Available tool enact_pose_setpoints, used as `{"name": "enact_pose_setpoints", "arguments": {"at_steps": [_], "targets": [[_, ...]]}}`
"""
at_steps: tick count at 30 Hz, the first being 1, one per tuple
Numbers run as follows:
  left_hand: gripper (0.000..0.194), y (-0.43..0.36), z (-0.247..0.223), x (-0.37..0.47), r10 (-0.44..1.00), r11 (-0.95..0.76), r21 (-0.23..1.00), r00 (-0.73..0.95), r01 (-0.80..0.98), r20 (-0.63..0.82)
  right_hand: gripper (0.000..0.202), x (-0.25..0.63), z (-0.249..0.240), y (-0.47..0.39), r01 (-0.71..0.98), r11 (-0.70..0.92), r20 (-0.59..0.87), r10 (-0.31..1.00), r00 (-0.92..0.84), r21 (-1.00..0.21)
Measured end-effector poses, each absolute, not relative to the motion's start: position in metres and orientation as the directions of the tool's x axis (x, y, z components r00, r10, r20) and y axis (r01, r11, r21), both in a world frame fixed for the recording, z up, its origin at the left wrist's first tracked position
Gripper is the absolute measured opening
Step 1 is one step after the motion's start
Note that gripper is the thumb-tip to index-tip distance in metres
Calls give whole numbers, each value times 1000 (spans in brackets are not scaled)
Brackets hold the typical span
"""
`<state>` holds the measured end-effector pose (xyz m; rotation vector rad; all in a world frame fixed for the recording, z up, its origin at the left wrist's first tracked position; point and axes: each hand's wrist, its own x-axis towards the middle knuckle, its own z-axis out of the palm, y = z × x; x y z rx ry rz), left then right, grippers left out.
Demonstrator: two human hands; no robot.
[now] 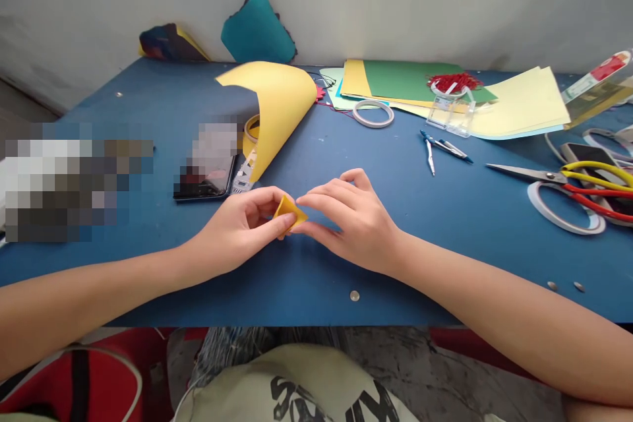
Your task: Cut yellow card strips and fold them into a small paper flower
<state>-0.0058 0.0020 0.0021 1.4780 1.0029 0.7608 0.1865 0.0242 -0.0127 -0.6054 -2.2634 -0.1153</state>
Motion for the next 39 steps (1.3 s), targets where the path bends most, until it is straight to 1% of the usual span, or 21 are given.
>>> {"name": "enact_pose_setpoints", "arguments": {"at_steps": [2, 5, 11, 15, 18, 23, 28, 33, 36, 39], "targets": [[16, 3, 1, -7, 904, -29, 971, 420, 238, -76, 13, 186, -12, 23, 443, 888, 699, 397, -595, -126], [22, 4, 2, -7, 897, -17, 961, 430, 276, -108, 8, 186, -11, 21, 439, 893, 689, 381, -616, -102], [23, 5, 3, -8, 879, 19, 960, 453, 278, -149, 7, 188, -9, 21, 457, 889, 691, 305, -655, 40], [26, 5, 3, -8, 871, 28, 957, 462, 290, -166, 7, 190, -6, 23, 434, 887, 682, 221, -698, 156], [27, 5, 5, -8, 862, 44, 957, 474, 286, -181, 7, 191, -5, 25, 408, 891, 676, 177, -716, 199], [26, 6, 8, -9, 831, 75, 970, 522, 233, -190, 8, 191, -6, 25, 397, 899, 673, 180, -718, 184], [26, 8, 7, -10, 825, 86, 974, 533, 209, -187, 12, 190, -7, 23, 432, 895, 695, 240, -677, 111], [23, 8, 8, -11, 826, 88, 971, 529, 222, -196, 12, 189, -8, 20, 455, 887, 710, 271, -650, 78], [22, 8, 10, -10, 826, 95, 969, 525, 230, -205, 13, 189, -7, 19, 471, 877, 704, 278, -653, 90], [22, 7, 10, -10, 831, 99, 967, 515, 237, -211, 13, 189, -6, 18, 448, 885, 690, 245, -681, 129]]}}
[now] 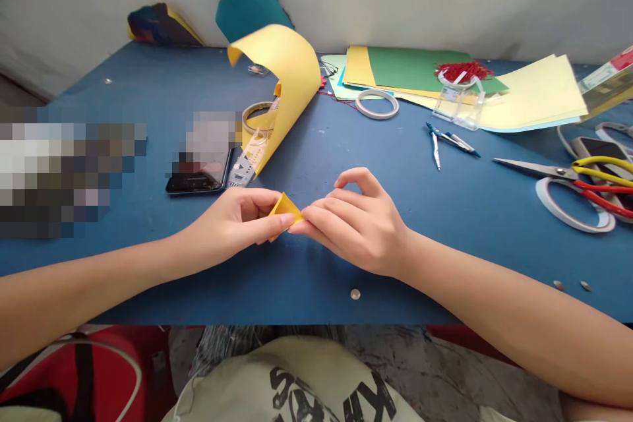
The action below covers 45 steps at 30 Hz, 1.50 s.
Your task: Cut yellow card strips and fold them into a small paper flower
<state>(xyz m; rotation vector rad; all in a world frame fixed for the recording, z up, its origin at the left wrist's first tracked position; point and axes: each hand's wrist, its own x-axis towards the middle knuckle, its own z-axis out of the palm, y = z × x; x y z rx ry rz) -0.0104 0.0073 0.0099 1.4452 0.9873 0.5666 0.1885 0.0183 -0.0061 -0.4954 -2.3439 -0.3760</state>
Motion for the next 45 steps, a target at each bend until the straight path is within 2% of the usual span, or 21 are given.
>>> {"name": "enact_pose_setpoints", "arguments": {"at_steps": [3, 12, 15, 19, 25, 28, 33, 38, 45], "targets": [[20, 7, 8, -11, 850, 89, 974, 494, 208, -183, 12, 188, -6, 18, 451, 886, 703, 254, -664, 105], [17, 7, 6, -12, 856, 93, 983, 491, 157, -160, 10, 184, -12, 18, 463, 872, 716, 423, -555, -157], [16, 7, 6, -11, 859, 103, 983, 485, 155, -166, 9, 183, -14, 17, 460, 867, 717, 443, -538, -190], [17, 6, 7, -11, 858, 87, 982, 488, 166, -158, 10, 186, -16, 18, 462, 877, 704, 412, -579, -133], [23, 6, 10, -12, 881, -8, 989, 469, 151, -64, 8, 190, -8, 20, 477, 873, 692, 285, -663, 98], [22, 7, 9, -13, 885, -2, 987, 461, 159, -73, 7, 190, -6, 21, 485, 858, 684, 252, -684, 168], [21, 8, 7, -12, 866, 44, 986, 485, 162, -118, 12, 190, -6, 21, 509, 841, 688, 262, -677, 180], [21, 6, 6, -10, 863, 64, 987, 489, 145, -128, 9, 191, -4, 21, 484, 845, 692, 210, -691, 228], [18, 6, 7, -10, 878, 86, 990, 461, 109, -127, 17, 193, -5, 22, 418, 889, 702, 178, -690, 185]]}}
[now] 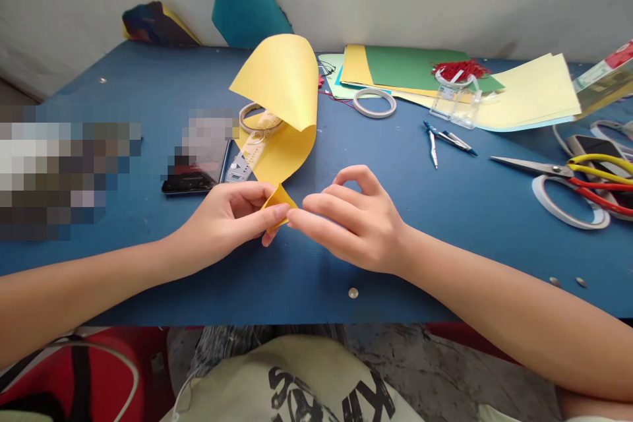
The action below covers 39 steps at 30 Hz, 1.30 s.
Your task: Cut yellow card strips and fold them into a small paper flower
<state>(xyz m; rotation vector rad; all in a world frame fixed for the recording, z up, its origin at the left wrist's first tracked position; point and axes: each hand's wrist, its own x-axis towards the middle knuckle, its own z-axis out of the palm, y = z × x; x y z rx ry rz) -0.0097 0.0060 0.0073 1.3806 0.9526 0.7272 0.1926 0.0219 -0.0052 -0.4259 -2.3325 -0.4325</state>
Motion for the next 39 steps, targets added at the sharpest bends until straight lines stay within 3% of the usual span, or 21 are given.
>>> {"name": "enact_pose_setpoints", "arguments": {"at_steps": [9, 19, 22, 25, 31, 34, 39], "targets": [[18, 6, 7, -10, 842, 137, 988, 517, 67, -152, 4, 189, -7, 20, 444, 884, 682, 236, -692, 144], [14, 5, 8, -8, 873, 96, 993, 473, 75, -120, 5, 191, -4, 25, 511, 798, 569, 269, -777, 321], [15, 5, 8, -9, 891, 84, 993, 440, 87, -114, 2, 190, -4, 25, 516, 837, 603, 319, -731, 183], [16, 6, 7, -9, 900, 77, 992, 420, 103, -114, 15, 189, -7, 25, 472, 882, 641, 359, -679, 6], [13, 6, 5, -9, 887, 52, 988, 447, 148, -113, 14, 190, -14, 23, 466, 883, 662, 383, -644, -57], [14, 6, 5, -9, 882, 45, 988, 458, 147, -108, 12, 189, -13, 21, 462, 887, 669, 359, -651, -26], [14, 3, 6, -8, 886, 30, 989, 455, 148, -95, 8, 187, -7, 19, 482, 865, 648, 290, -705, 138]]}}
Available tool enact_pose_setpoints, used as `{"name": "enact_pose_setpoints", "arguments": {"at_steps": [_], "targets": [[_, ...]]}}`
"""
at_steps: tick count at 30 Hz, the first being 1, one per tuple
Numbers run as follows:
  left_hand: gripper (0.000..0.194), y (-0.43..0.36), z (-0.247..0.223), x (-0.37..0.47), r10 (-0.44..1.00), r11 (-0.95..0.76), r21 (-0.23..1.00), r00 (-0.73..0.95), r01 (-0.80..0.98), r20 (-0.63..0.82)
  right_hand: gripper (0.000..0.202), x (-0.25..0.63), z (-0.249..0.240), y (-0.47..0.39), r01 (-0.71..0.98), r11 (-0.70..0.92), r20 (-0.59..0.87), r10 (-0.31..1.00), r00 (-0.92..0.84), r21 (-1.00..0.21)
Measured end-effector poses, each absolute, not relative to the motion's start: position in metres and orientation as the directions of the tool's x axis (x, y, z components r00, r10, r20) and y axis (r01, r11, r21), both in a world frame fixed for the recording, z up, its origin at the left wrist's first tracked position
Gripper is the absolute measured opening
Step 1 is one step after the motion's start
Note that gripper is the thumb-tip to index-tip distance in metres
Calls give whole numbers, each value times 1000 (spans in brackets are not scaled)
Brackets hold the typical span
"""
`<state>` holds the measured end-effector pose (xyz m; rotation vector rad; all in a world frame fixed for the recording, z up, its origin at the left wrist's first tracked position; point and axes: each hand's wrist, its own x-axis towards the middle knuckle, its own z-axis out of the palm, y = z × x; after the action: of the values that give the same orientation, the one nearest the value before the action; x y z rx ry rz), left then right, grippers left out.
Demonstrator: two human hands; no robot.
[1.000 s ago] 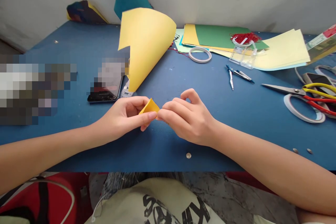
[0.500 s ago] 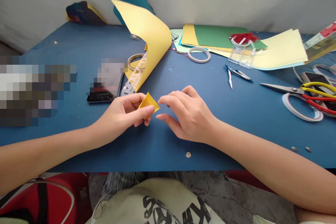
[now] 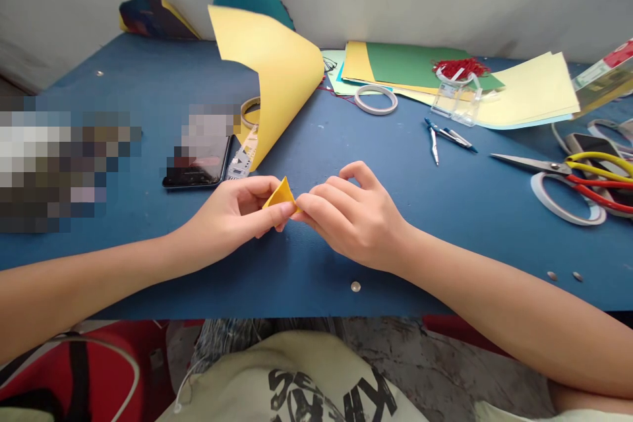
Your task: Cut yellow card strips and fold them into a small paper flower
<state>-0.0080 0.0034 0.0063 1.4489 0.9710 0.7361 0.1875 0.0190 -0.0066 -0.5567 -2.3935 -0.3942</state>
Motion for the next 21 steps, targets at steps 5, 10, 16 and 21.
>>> {"name": "enact_pose_setpoints", "arguments": {"at_steps": [5, 10, 16, 21], "targets": [[17, 3, 5, -8, 894, -3, 983, 441, 185, -80, 5, 187, -3, 19, 479, 839, 622, 234, -747, 260], [18, 2, 4, -9, 877, 24, 989, 472, 149, -93, 7, 189, -1, 18, 458, 797, 595, 158, -788, 395], [17, 3, 5, -10, 855, 37, 990, 509, 133, -101, 8, 190, 0, 19, 451, 783, 588, 137, -797, 429], [21, 4, 9, -10, 846, 47, 988, 520, 147, -118, 7, 192, 0, 20, 405, 802, 606, 69, -792, 439]]}}
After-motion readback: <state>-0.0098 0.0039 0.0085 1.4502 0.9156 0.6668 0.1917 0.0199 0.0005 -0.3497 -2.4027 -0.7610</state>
